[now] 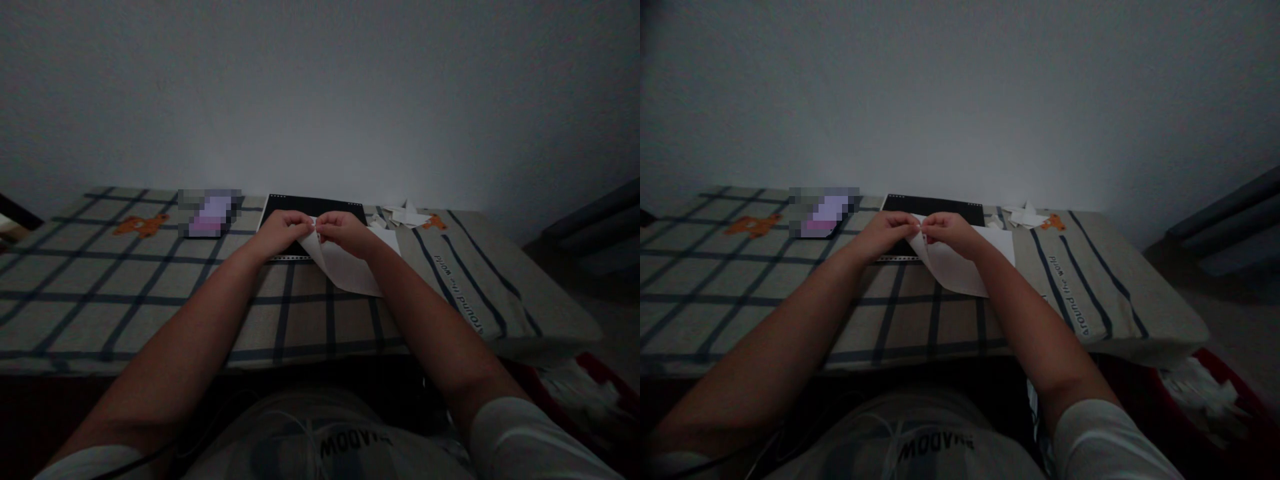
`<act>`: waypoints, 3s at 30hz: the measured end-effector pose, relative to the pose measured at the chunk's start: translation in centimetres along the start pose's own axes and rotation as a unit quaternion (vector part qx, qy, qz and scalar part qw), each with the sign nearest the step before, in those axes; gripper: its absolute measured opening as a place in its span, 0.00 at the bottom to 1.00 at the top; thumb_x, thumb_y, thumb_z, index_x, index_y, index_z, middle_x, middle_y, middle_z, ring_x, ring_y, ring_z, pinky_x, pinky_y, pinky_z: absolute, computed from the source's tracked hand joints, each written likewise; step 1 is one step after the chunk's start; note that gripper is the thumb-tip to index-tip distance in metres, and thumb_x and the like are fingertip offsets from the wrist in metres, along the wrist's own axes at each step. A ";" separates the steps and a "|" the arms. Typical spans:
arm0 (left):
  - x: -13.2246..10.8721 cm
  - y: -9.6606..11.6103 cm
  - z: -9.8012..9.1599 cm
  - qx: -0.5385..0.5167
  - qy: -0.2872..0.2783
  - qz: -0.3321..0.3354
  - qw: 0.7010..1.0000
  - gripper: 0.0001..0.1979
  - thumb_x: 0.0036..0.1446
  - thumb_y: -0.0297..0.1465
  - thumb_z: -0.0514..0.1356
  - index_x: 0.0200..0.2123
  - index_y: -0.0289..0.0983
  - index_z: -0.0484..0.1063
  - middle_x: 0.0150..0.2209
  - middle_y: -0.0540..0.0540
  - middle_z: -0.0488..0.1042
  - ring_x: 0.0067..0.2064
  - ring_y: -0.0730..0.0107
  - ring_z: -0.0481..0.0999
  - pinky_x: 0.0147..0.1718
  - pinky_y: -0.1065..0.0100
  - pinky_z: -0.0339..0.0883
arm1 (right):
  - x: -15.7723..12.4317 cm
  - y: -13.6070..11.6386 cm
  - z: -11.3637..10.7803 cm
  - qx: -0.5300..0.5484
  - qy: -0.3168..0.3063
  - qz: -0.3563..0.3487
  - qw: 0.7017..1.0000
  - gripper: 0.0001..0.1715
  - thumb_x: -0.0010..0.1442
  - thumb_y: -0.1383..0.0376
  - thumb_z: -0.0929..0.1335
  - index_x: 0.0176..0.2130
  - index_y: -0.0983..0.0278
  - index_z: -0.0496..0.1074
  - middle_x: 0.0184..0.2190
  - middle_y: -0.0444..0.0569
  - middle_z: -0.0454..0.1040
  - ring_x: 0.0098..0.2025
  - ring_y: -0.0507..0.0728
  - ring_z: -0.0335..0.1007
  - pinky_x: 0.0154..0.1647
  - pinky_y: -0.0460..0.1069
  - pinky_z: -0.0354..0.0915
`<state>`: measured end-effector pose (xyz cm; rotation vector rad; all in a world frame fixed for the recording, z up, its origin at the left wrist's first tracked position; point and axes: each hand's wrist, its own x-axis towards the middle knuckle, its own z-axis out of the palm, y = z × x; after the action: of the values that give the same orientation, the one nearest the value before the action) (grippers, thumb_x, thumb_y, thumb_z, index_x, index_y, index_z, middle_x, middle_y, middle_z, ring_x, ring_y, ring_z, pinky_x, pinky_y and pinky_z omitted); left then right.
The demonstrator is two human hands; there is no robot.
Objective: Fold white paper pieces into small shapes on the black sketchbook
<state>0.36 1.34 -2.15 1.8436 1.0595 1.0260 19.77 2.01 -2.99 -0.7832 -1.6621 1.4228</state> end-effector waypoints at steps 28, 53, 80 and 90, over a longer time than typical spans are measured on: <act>-0.1 0.5 0.2 -0.037 0.029 -0.019 0.999 0.12 0.44 0.41 0.63 0.24 0.37 0.75 0.26 0.50 0.75 0.31 0.68 0.70 0.36 0.66 0.64 | -0.1 -0.2 0.4 -0.038 0.012 -0.055 0.998 0.18 0.48 0.54 0.76 0.32 0.63 0.72 0.25 0.43 0.71 0.30 0.51 0.66 0.36 0.49 0.64; -0.2 0.9 0.0 -0.014 -0.002 -0.012 1.000 0.11 0.48 0.39 0.65 0.26 0.35 0.77 0.28 0.48 0.77 0.33 0.67 0.73 0.37 0.65 0.65 | -0.2 0.0 -0.8 -0.022 -0.017 -0.007 1.000 0.16 0.51 0.56 0.76 0.32 0.64 0.75 0.26 0.43 0.73 0.29 0.50 0.66 0.34 0.47 0.63; 0.0 0.5 -0.2 -0.018 -0.015 -0.014 1.000 0.13 0.45 0.41 0.63 0.27 0.35 0.75 0.27 0.49 0.75 0.32 0.67 0.70 0.37 0.65 0.62 | 0.0 -0.3 -0.8 0.000 -0.017 0.005 1.000 0.13 0.48 0.60 0.75 0.31 0.65 0.74 0.24 0.41 0.72 0.27 0.49 0.65 0.33 0.47 0.62; 0.0 0.4 0.2 -0.033 0.002 -0.027 0.999 0.13 0.45 0.41 0.64 0.27 0.35 0.76 0.27 0.48 0.75 0.31 0.68 0.70 0.35 0.66 0.62 | -0.2 -0.4 -0.6 -0.050 0.009 -0.033 0.998 0.12 0.49 0.60 0.75 0.32 0.64 0.74 0.25 0.42 0.73 0.31 0.51 0.68 0.36 0.48 0.64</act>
<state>0.71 1.13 -1.85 1.7500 1.0603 1.0218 20.42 2.12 -2.58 -0.7874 -1.7406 1.2908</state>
